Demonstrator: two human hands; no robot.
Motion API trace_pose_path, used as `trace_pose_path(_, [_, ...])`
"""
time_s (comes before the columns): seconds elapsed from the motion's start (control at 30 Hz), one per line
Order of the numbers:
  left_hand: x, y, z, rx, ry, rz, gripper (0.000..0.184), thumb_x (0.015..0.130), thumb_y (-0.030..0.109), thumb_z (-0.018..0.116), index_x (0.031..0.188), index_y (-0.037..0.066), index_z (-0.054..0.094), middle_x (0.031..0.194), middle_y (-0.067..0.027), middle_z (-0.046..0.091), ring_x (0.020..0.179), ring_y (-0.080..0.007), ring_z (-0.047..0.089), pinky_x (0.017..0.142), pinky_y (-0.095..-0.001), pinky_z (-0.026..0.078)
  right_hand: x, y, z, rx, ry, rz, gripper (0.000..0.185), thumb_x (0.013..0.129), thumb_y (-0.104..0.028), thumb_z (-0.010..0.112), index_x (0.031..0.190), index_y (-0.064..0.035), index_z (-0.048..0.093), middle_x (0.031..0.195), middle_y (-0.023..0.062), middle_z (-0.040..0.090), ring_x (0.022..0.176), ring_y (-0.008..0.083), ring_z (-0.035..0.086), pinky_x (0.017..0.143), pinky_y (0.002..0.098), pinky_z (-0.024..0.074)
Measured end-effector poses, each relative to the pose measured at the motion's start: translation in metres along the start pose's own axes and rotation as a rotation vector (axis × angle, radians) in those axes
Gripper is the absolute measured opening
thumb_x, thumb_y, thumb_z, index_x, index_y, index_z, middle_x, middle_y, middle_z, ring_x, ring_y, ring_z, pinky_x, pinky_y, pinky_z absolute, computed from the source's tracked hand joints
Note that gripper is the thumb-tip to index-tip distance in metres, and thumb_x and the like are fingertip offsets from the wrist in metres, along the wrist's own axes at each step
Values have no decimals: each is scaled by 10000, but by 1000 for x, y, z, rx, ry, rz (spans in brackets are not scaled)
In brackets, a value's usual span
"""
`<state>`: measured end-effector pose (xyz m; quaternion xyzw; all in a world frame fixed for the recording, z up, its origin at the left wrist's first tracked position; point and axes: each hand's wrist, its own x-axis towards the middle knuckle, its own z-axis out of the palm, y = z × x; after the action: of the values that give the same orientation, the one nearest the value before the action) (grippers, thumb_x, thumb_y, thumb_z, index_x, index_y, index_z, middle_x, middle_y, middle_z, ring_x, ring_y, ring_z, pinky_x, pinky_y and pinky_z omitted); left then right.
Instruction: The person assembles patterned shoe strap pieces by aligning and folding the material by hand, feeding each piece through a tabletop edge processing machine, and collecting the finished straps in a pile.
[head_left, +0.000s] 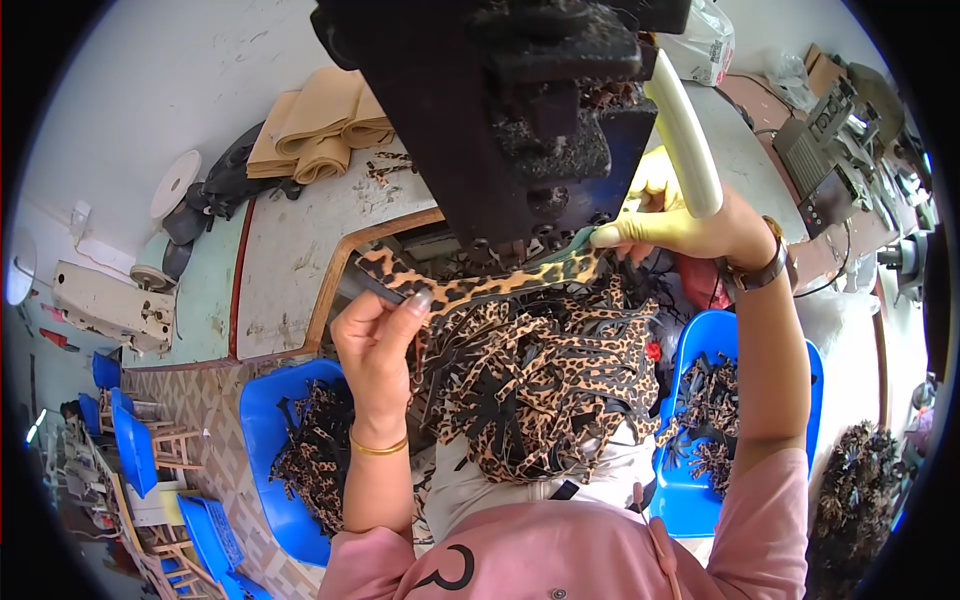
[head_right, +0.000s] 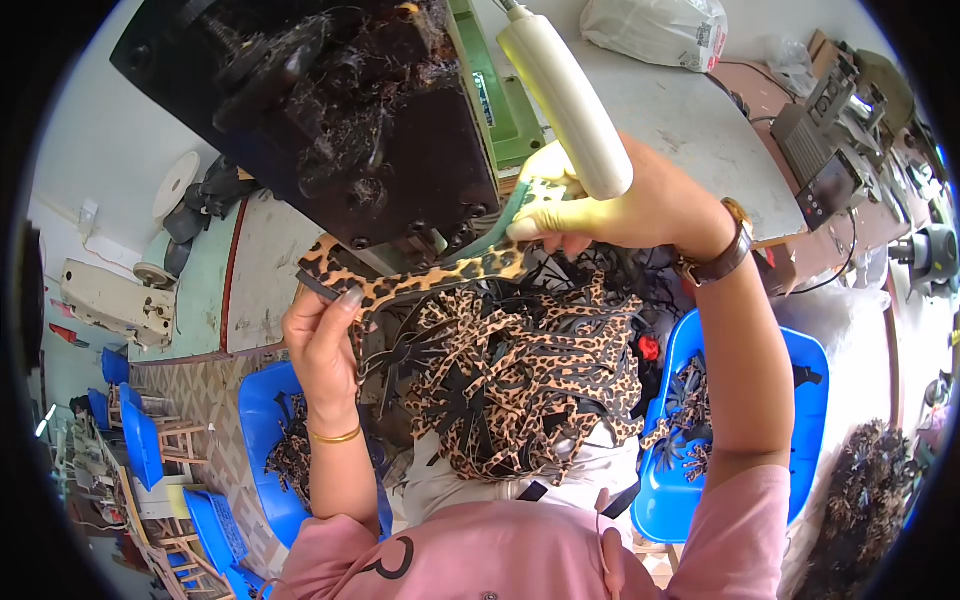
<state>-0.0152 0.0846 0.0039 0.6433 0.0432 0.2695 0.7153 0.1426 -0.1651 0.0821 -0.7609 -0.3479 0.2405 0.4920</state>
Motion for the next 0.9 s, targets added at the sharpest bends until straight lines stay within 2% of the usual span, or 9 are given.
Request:
trace_pose_path(0.2, [19,1,-26,143,9,9,128,824,90,652,731,14,609,662,30,557,578,-30,409,542,-190,315,12,12,34,237,-91,-71,155,832,-88,659,842,65,633,708,101,662,621,142,656,558,244,541])
trace_pose_path(0.27, [26,-4,-18,721,382,520,206,843,154,656,717,4,594,648,1,558,587,-53,442,559,-203,352,11,15,44,269,-49,-95,151,834,-82,654,848,67,632,711,100,662,632,140,657,565,241,543])
trace_pose_path(0.37, [2,-12,-14,654,187,259,261,844,214,667,716,-1,590,637,-18,555,592,-68,475,578,-215,389,5,15,63,406,52,-176,168,834,-49,645,939,75,602,749,89,657,651,132,653,577,237,552])
trace_pose_path(0.43, [-10,-5,23,309,-104,-44,253,842,200,672,717,-4,594,647,-10,558,599,-55,490,573,-204,399,3,20,78,432,164,-128,233,821,-26,652,1008,77,560,773,93,654,665,138,655,576,238,556])
trace_pose_path(0.5, [-10,-6,43,22,-131,-151,215,856,160,651,727,-6,607,651,6,560,596,-38,490,554,-189,392,3,11,93,550,245,-125,203,823,-38,656,970,53,550,731,56,634,643,102,632,568,217,544])
trace_pose_path(0.57, [-8,-2,43,-6,-106,-155,181,865,112,630,740,-19,614,666,3,565,606,-29,489,546,-170,383,0,11,100,670,337,-124,179,825,-50,659,933,29,540,690,19,615,620,67,609,561,197,532])
trace_pose_path(0.67, [-12,-6,33,53,-20,11,171,867,85,616,751,-40,607,676,-13,558,609,-40,497,543,-177,396,-6,25,113,470,496,-121,302,800,-134,714,710,-55,437,566,-8,547,490,10,501,435,149,385])
trace_pose_path(0.77, [-28,-6,27,111,107,41,169,872,74,604,747,-40,604,672,-13,558,609,-46,502,544,-181,402,-17,34,140,412,298,-86,206,859,-174,644,883,19,574,634,21,592,552,56,568,488,189,463])
trace_pose_path(0.9, [-50,-6,14,613,-83,336,171,807,99,675,701,-25,623,558,-58,514,466,-118,446,444,-256,321,-18,19,167,300,314,-157,227,929,-171,524,1026,14,611,711,40,650,622,82,619,555,214,488])
